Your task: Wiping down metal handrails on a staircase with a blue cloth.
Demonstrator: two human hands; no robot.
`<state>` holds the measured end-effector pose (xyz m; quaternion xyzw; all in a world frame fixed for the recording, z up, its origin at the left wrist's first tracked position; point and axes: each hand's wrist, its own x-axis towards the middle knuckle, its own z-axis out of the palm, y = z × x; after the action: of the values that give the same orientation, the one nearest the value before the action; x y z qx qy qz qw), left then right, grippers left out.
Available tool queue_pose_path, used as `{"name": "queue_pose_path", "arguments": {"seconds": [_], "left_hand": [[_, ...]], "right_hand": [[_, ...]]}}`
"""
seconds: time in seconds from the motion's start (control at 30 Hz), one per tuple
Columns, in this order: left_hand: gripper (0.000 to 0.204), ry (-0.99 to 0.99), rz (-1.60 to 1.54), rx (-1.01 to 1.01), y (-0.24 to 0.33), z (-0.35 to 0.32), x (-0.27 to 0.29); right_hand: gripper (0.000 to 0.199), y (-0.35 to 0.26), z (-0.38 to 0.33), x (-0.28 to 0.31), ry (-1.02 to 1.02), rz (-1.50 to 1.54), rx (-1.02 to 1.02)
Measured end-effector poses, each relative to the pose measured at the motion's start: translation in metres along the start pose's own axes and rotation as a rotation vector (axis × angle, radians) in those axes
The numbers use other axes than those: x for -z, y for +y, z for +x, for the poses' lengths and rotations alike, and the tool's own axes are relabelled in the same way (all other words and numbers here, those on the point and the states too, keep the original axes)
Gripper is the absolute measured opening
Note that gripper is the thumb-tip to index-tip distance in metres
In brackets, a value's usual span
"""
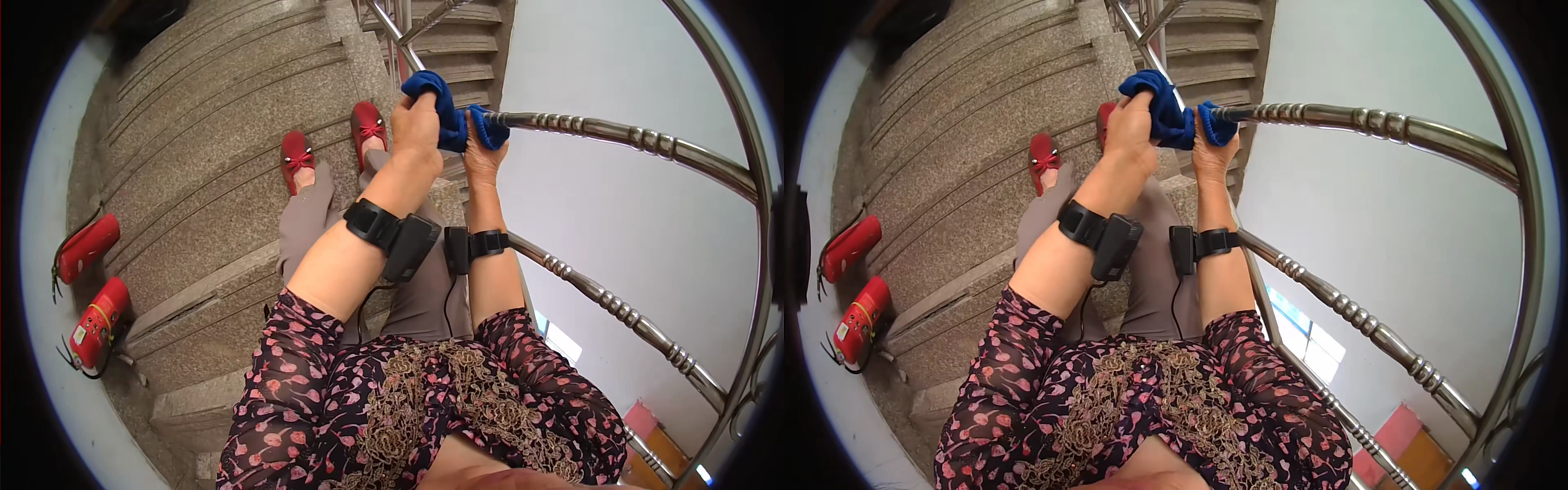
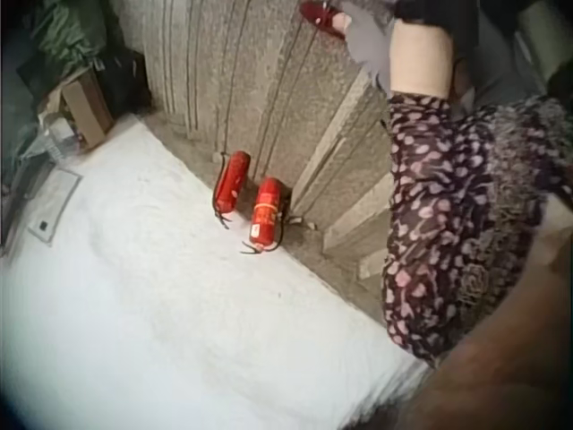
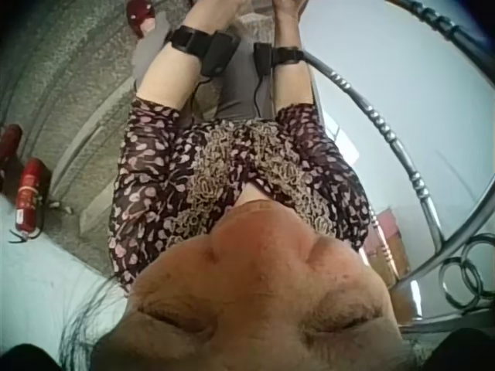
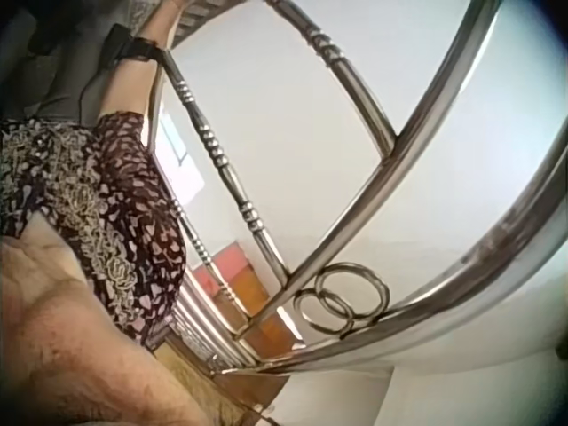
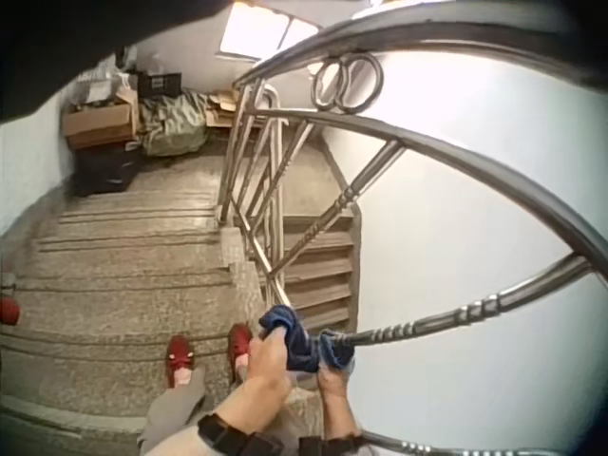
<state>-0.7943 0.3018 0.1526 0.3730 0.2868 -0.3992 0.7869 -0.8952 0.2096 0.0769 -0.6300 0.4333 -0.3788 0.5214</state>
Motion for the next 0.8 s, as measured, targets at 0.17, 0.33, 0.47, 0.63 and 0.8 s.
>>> {"name": "queue_pose_path", "arguments": {"seconds": [0.17,0.33,0.47,0.63,0.8], "left_hand": [[0.007,0.059,0.045,-0.045,0.001,0.002,0.008],[0.009,-0.022,0.072,0.006,-0.006,-0.002,0.010],[0.011,-0.013,0.099,0.009,-0.009,-0.002,0.006],[0.013,-0.023,0.108,-0.014,-0.004,0.004,0.013],[0.012,-0.009,0.168,0.064,-0.005,-0.007,0.007]], "right_hand": [[0.037,0.021,0.006,0.024,-0.238,-0.797,0.072],[0.034,0.022,0.012,0.023,-0.367,-0.702,-0.034],[0.036,0.025,0.025,0.027,-0.397,-0.823,0.020],[0.033,0.002,0.012,0.022,-0.394,-0.882,0.002],[0.028,-0.029,-0.024,0.025,-0.417,-1.107,0.066]]}}
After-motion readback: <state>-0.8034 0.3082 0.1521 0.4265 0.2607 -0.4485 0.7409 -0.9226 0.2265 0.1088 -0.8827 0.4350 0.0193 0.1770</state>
